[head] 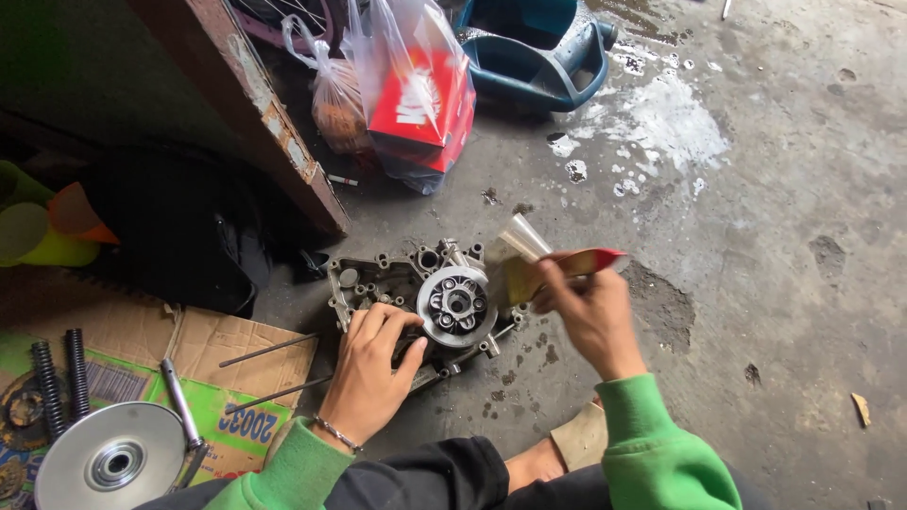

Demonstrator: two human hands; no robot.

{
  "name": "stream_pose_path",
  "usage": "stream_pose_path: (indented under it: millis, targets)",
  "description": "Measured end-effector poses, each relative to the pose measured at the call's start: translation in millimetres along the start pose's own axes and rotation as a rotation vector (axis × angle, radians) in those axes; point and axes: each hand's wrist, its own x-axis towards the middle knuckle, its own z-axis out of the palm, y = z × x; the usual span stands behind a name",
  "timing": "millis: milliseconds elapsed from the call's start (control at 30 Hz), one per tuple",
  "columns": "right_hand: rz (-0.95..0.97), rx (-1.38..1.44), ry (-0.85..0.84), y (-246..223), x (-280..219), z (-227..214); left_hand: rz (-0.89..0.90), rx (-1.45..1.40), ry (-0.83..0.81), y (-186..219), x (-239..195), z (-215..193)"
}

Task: Cleaning a motorcycle engine crankcase using a brush and a scraping tool to remove dirt and residue.

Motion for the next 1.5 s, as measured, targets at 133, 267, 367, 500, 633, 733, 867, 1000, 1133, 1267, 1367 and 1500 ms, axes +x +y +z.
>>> stream_pose_path:
  millis: [133,267,367,500,633,733,867,1000,1133,1267,1367,1500]
  targets:
    - [0.285,-0.332,-0.187,-11.7,-4.2,-6.5,0.018,0.019,-0.024,-5.9,6.5,12.0]
    - [0.311,-0.453,-0.107,-19.6,-6.8,-22.6,0.159,0.102,-0.016,-6.9,15.6,29.2]
    - [0.199,-0.342,0.083,-19.2,-3.3,-25.1,0.158,0.224,-0.119,-6.4,24.5,48.7]
    - [-0.058,-0.124,0.065,18.2,8.8,-14.7,0.097,0.128,-0.112,0.2,37.7,49.1]
    - [0.063,-0.200,-0.109,-13.1,-1.1,0.7,0.102,0.219,-0.079,-11.3,40.2,69.4]
    - [0.240,-0.356,-0.172,-17.5,6.3,-11.7,0.102,0.268,-0.022,-10.6,47.9,78.1]
    - [0.081,-0.408,0.078,-2.7,12.6,-33.8,0.032,0.272,-0.009,-13.0,47.9,90.0]
    - [0.044,-0.409,0.089,-9.1,12.9,-29.9,0.045,0.214,0.019,-22.2,50.5,98.2]
    - [-0.023,-0.426,0.066,-7.8,11.7,-23.7,0.092,0.132,0.063,-25.4,50.4,95.2]
    - [-0.059,-0.395,0.126,-5.4,10.7,-27.0,0.173,0.148,0.103,-35.9,49.0,96.9]
    - [-0.070,-0.324,0.136,-9.9,8.1,-26.8,0.126,0.104,0.148,-34.2,51.3,91.7]
    - [-0.021,-0.014,0.165,-24.5,3.3,-28.1,0.054,-0.039,0.251,-14.7,58.9,63.2]
